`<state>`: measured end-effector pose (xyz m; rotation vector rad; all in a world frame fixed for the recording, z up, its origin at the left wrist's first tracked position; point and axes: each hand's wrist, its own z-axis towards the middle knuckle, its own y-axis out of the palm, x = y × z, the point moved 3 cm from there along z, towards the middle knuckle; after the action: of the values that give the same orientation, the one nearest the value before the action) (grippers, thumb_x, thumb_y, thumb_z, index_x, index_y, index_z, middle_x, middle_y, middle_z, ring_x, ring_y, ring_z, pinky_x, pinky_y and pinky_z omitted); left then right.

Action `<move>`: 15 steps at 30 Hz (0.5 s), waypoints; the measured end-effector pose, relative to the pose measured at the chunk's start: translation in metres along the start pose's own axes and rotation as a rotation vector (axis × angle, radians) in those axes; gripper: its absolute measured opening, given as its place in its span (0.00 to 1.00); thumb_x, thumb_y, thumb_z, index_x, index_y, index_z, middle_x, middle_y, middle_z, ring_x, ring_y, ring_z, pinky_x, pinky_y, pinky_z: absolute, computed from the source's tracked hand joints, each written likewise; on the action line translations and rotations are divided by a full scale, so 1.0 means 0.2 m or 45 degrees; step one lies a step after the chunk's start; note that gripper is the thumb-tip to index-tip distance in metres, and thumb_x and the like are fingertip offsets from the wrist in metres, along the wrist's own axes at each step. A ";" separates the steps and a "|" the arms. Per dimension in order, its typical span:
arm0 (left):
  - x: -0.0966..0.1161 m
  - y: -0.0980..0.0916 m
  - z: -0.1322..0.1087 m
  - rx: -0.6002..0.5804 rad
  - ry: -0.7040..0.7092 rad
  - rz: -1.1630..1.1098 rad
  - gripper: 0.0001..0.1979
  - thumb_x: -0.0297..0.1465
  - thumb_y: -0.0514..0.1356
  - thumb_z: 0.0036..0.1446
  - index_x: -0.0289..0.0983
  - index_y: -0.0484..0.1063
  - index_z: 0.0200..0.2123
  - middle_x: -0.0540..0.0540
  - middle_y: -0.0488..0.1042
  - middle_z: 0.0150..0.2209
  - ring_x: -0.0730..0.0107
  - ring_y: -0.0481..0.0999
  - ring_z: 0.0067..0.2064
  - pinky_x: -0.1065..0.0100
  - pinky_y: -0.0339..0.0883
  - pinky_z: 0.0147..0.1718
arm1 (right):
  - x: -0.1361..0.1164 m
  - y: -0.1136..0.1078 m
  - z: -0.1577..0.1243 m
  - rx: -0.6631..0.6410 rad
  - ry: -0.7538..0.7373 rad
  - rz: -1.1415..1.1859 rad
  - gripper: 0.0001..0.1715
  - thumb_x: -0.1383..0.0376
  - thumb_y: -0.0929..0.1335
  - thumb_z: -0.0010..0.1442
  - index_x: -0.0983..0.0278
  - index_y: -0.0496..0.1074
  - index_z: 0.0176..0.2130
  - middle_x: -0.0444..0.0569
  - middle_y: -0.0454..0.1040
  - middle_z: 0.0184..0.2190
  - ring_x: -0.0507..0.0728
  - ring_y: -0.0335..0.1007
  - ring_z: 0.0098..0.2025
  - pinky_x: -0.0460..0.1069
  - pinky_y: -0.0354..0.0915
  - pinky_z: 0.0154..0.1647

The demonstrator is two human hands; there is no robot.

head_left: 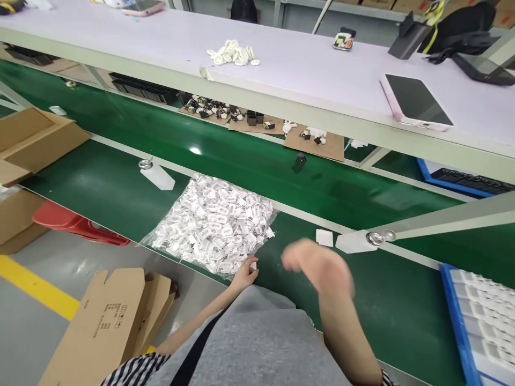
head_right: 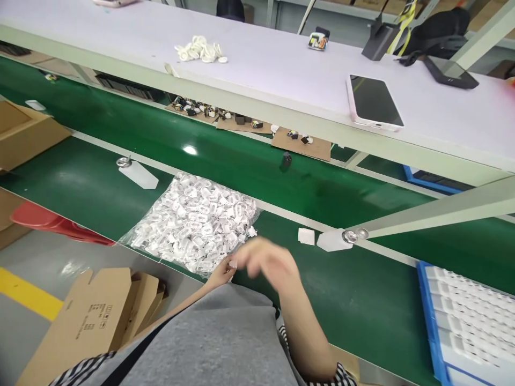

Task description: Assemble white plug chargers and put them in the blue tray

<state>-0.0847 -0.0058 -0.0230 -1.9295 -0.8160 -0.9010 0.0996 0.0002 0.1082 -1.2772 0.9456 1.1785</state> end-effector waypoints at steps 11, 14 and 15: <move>0.16 -0.11 0.08 0.160 0.110 0.938 0.17 0.30 0.52 0.47 0.34 0.60 0.42 0.41 0.63 0.41 0.60 0.60 0.45 0.63 0.59 0.38 | 0.63 0.31 0.20 -0.319 0.280 -1.161 0.23 0.70 0.62 0.46 0.63 0.59 0.45 0.54 0.53 0.49 0.62 0.52 0.48 0.54 0.54 0.45; 0.20 -0.10 0.16 0.080 -0.093 1.042 0.10 0.28 0.50 0.49 0.32 0.64 0.36 0.39 0.67 0.35 0.60 0.65 0.39 0.66 0.61 0.31 | 0.65 0.23 0.13 -0.129 0.321 -1.205 0.19 0.68 0.62 0.47 0.65 0.60 0.42 0.55 0.57 0.44 0.60 0.55 0.45 0.52 0.56 0.42; 0.22 -0.12 0.18 0.059 -0.148 1.031 0.09 0.27 0.49 0.49 0.32 0.65 0.33 0.39 0.67 0.33 0.61 0.66 0.37 0.67 0.60 0.30 | 0.66 0.20 0.11 -0.074 0.358 -1.192 0.17 0.67 0.62 0.47 0.65 0.60 0.41 0.54 0.58 0.42 0.60 0.56 0.44 0.51 0.58 0.40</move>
<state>-0.0701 0.0444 0.0095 -2.0211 -0.0648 -0.2735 0.0832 0.0336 -0.0262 -1.6838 0.3883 0.2975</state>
